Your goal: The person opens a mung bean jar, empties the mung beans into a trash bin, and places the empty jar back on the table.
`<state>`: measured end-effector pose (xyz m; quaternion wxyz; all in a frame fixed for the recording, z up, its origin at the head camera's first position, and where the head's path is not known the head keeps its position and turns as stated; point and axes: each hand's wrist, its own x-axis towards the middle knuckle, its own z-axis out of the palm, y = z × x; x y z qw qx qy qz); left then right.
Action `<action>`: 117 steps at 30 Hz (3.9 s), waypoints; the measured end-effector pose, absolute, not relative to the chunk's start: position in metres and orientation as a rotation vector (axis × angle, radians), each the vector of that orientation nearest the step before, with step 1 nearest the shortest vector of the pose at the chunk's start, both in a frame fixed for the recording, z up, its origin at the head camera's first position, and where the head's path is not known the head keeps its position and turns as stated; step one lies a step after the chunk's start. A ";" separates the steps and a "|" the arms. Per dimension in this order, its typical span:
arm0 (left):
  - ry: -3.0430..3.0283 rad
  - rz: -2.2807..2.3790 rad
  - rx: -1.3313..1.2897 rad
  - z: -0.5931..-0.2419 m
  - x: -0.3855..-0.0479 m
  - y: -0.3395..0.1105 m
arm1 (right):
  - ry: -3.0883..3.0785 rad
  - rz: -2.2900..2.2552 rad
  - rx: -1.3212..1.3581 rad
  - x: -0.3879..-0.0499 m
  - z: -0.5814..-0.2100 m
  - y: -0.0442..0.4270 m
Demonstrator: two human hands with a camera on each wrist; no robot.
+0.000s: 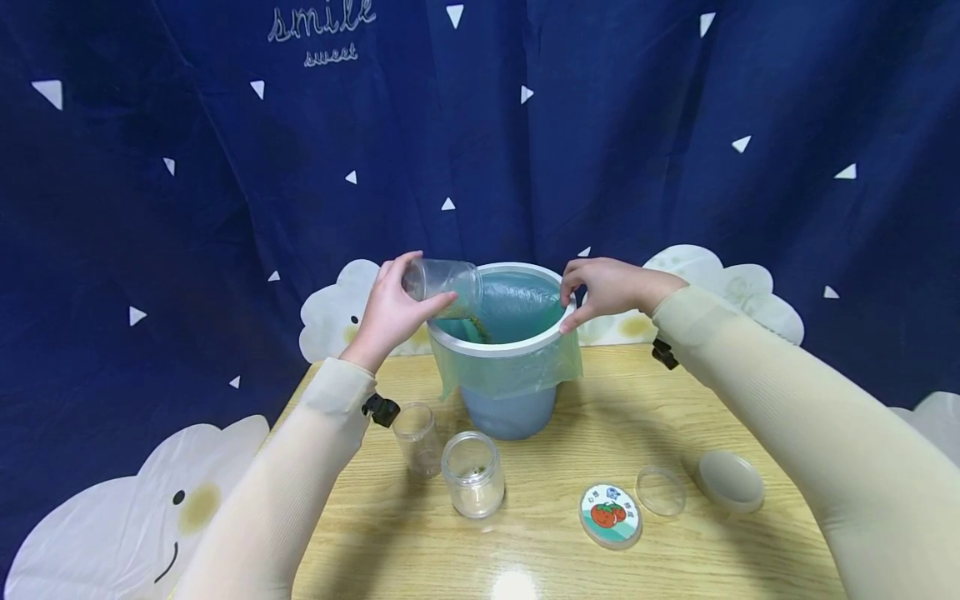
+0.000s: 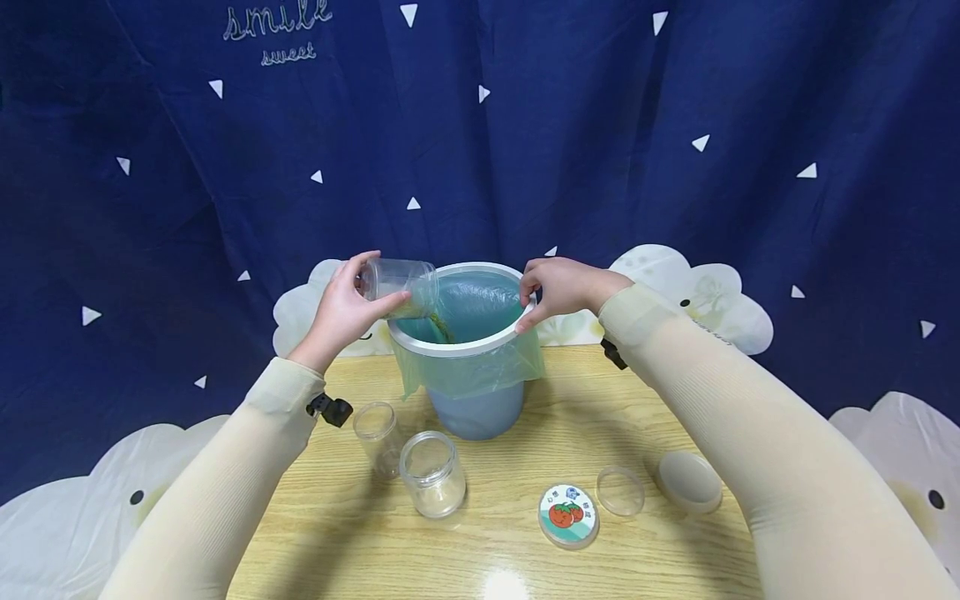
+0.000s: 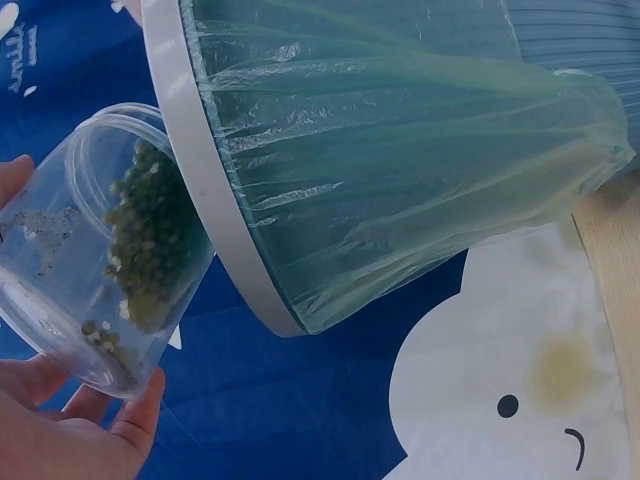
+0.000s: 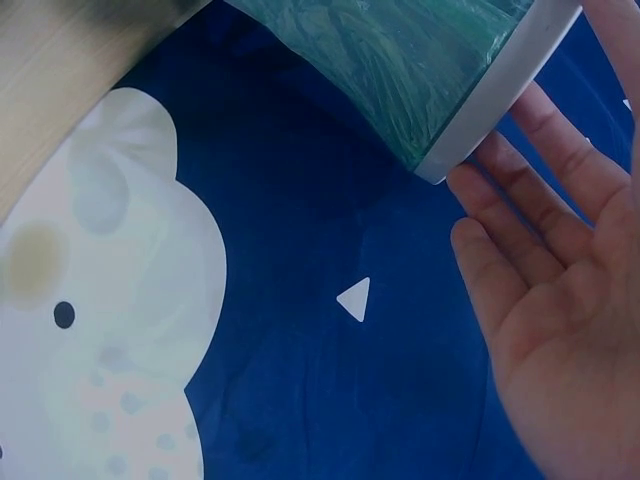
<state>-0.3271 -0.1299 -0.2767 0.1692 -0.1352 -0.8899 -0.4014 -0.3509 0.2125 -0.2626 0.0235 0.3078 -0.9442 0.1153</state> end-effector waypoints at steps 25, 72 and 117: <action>-2.497 -1.171 -0.397 -0.272 -0.330 -0.125 | -2.933 0.361 0.956 -0.352 -0.262 0.213; -2.533 -0.994 -0.531 -0.275 -0.326 -0.112 | -2.932 0.384 0.953 -0.352 -0.264 0.212; -2.183 -1.461 -0.422 -0.311 -0.295 -0.114 | -2.760 0.620 0.901 -0.329 -0.286 0.230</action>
